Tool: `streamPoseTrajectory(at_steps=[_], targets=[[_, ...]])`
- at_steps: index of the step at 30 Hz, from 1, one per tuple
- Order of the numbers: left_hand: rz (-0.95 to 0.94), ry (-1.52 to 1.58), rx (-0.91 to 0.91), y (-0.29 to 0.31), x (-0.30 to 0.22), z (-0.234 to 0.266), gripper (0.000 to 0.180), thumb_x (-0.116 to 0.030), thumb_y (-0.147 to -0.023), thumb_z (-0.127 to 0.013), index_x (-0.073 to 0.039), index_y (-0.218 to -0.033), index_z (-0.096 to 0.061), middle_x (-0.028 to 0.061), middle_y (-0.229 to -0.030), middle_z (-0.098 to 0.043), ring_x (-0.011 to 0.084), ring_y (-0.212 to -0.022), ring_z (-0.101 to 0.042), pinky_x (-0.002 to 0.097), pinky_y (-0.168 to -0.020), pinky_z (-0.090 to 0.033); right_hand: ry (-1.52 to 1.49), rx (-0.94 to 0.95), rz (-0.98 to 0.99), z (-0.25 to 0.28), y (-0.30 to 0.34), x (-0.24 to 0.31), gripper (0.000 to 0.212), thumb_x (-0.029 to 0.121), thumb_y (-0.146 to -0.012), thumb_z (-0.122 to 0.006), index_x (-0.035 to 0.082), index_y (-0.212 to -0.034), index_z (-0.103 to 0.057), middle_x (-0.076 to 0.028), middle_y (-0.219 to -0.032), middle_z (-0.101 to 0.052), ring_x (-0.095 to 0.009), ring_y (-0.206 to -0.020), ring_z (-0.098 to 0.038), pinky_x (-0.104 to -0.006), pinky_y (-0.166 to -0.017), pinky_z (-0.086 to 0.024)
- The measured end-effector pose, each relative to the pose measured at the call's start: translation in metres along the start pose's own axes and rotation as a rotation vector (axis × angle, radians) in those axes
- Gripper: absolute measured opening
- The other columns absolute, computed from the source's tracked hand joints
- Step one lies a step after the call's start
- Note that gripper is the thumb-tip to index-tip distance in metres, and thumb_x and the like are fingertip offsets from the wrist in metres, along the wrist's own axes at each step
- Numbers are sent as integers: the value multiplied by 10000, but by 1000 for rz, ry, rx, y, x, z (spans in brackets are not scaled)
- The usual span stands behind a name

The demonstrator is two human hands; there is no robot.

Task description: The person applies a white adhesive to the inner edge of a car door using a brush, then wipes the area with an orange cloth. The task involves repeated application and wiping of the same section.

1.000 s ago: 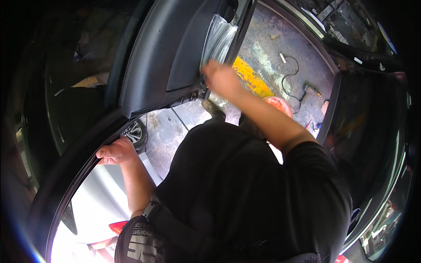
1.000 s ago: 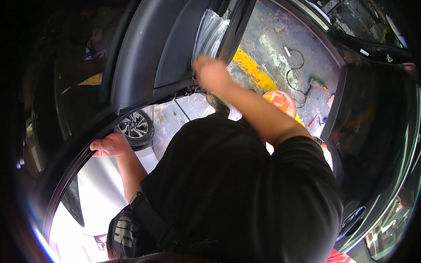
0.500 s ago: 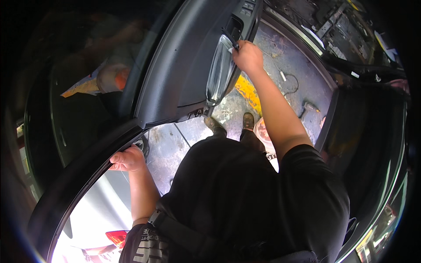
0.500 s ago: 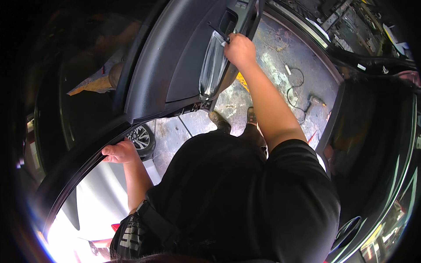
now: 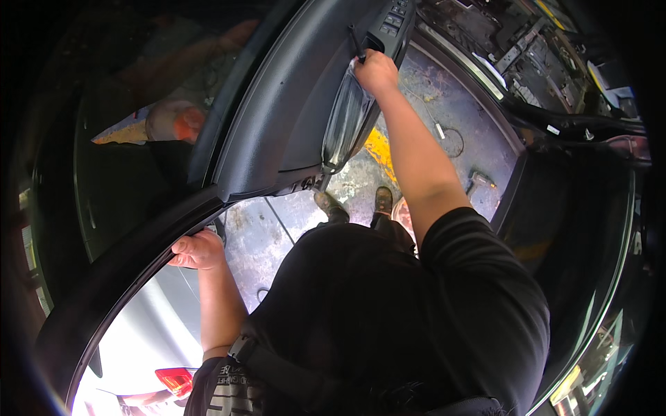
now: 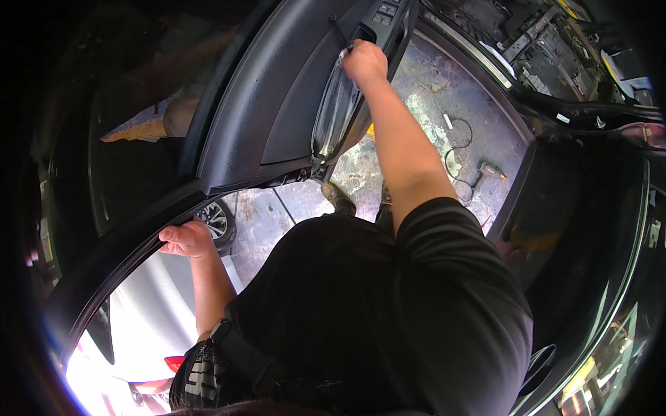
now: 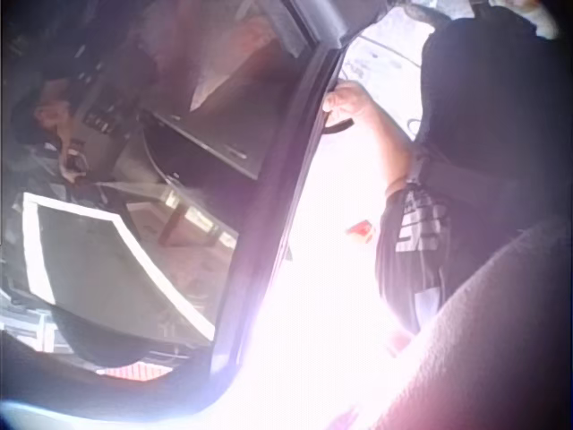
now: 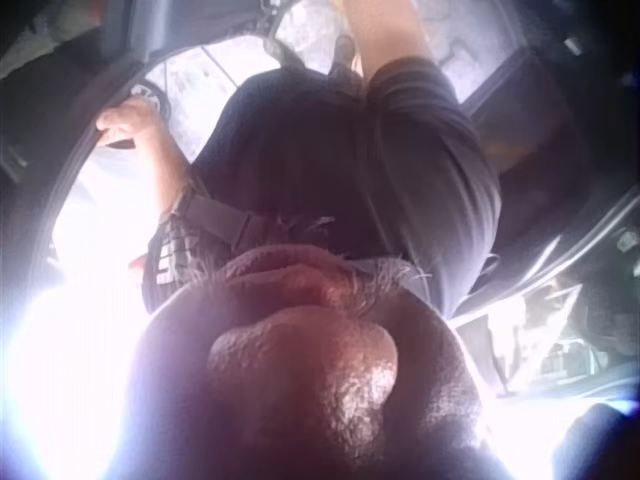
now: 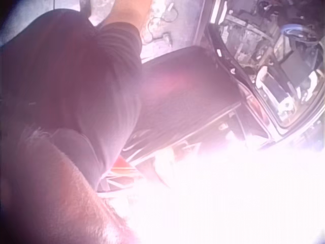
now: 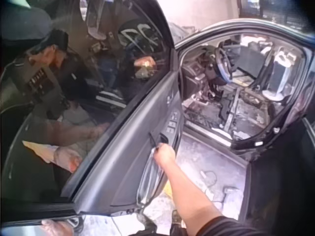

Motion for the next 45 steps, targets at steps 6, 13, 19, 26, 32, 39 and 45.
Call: streamPoseTrajectory(at_steps=[6, 13, 19, 26, 32, 39, 45], targets=[[39, 161, -16, 3, 5, -3, 635, -386, -1077, -545, -33, -1568, -348, 142, -1535, -456, 218, -1263, -549, 340, -1070, -482, 62, 117, 31, -2, 5, 1, 371, 401, -948, -619, 86, -1116, -718, -199, -1098, -731, -393, -1081, -684, -486, -937, -546], [83, 190, 122, 5, 5, 7, 619, -351, -1100, -498, -64, -1608, -289, 141, -1568, -430, 188, -1318, -514, 311, -1107, -452, 136, 248, 66, 4, -3, 7, 388, 391, -957, -618, 77, -1168, -709, -185, -1164, -723, -364, -1125, -679, -462, -969, -543], [-137, -258, 56, 4, 10, 5, 624, -357, -1091, -520, -70, -1601, -304, 99, -1564, -451, 171, -1303, -529, 316, -1111, -449, 142, 231, 243, -2, -14, -12, 340, 342, -929, -640, 65, -1100, -737, -178, -1068, -745, -383, -1074, -681, -461, -940, -538], [73, 134, 39, 5, 3, 3, 637, -402, -1047, -600, -85, -1556, -386, 117, -1475, -528, 218, -1191, -596, 372, -1033, -539, -390, 277, 16, 41, 39, -57, 363, 344, -828, -731, 128, -1119, -749, -150, -999, -756, -332, -1001, -723, -422, -877, -560], [89, 162, -6, 3, 9, 4, 614, -410, -1044, -603, -119, -1546, -403, 99, -1492, -506, 213, -1185, -594, 391, -1014, -561, -230, -67, 67, 29, 11, -32, 282, 231, -860, -723, 110, -1115, -736, -130, -863, -756, -339, -768, -730, -416, -730, -574], [164, 221, -6, 8, 10, 9, 627, -430, -1047, -589, -177, -1571, -355, 93, -1513, -483, 207, -1211, -585, 397, -1045, -543, -185, 271, 529, -14, 160, 33, 191, 176, -780, -738, 126, -964, -743, -128, -1001, -707, -338, -845, -721, -415, -802, -598], [50, -3, 19, 1, 5, 5, 616, -461, -1063, -541, -100, -1538, -389, 121, -1436, -538, 206, -1137, -622, 363, -971, -589, -14, 139, 90, 0, 38, -18, 188, 222, -807, -729, 126, -968, -741, -133, -976, -752, -299, -866, -748, -413, -792, -609]])
Point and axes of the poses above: each hand's wrist, its own y-axis away from the middle knuckle, its own z-axis out of the back of the hand, x = y × z, the point moved 5 cm from there along -y, towards the middle knuckle
